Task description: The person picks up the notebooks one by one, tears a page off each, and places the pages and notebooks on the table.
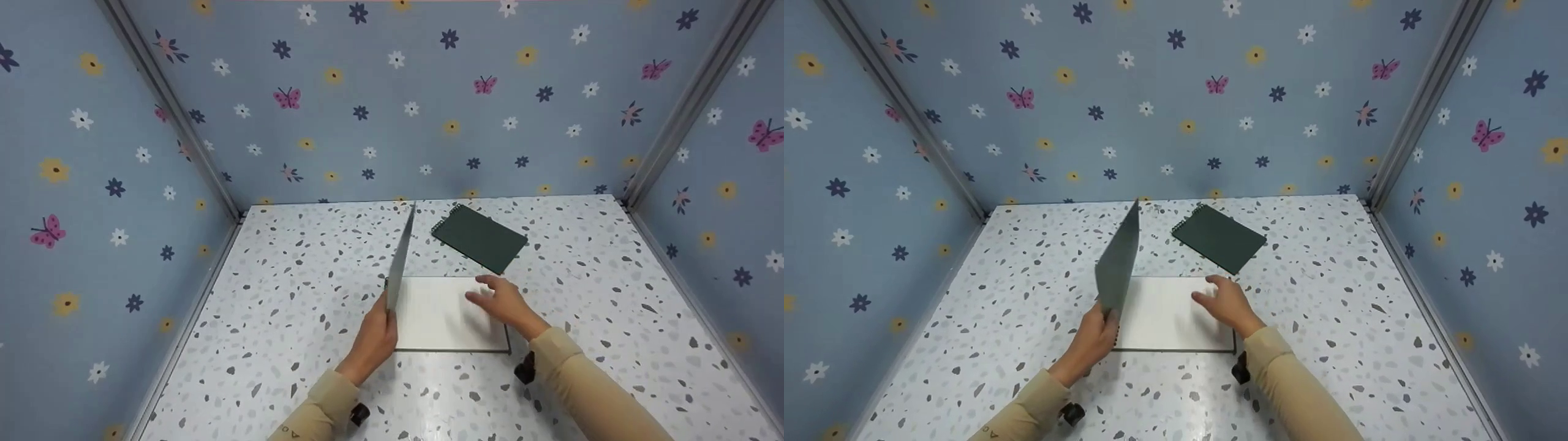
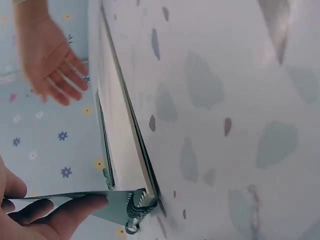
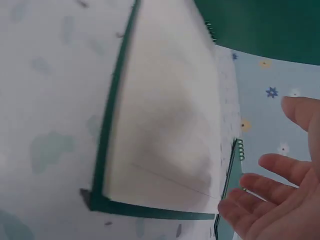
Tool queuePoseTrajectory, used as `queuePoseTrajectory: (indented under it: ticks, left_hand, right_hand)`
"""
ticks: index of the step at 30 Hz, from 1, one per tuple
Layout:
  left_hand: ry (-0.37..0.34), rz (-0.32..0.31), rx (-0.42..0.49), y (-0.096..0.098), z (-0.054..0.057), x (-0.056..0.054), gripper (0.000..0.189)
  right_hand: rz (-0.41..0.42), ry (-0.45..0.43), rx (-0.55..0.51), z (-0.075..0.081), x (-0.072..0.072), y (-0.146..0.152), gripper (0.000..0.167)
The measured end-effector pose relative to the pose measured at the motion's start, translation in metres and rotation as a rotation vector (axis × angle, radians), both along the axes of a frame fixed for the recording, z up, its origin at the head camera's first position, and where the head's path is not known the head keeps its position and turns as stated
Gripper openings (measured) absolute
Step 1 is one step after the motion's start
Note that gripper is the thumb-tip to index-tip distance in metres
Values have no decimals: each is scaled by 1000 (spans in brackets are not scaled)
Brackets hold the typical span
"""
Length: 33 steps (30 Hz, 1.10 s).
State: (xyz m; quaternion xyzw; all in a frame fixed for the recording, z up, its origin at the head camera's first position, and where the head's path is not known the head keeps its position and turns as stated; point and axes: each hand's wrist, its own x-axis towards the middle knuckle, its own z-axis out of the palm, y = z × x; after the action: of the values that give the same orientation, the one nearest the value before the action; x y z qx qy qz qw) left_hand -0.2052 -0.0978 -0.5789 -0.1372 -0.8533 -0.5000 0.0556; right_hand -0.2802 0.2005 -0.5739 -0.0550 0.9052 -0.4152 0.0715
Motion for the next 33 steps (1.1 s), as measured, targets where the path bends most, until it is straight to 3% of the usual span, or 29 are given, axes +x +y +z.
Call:
queuePoseTrajectory:
  ticks: [2,4,10,16,20,22,25,27,33]
  left_hand:
    - [-58,26,126,-5,0,1,54]
    - [-94,73,196,-11,-1,3,53]
    - [-192,214,275,-30,5,7,49]
    - [-212,348,416,-67,24,7,59]
    - [-187,478,420,-103,41,8,52]
    - [-163,514,406,-122,48,9,46]
    - [-157,530,387,-149,56,9,41]
    - [-189,530,376,-164,58,8,41]
    - [-327,500,319,-196,48,3,41]
  right_hand:
    - [60,49,148,-6,5,-3,70]
    - [110,52,259,-10,9,-6,77]
    - [191,26,470,-16,14,-13,80]
    - [205,27,516,-21,10,-17,82]
    - [217,46,530,-22,11,-18,80]
    - [220,51,529,-22,11,-18,81]
    - [217,40,529,-21,11,-18,83]
    - [214,24,528,-21,12,-18,84]
    - [211,-13,527,-20,13,-20,86]
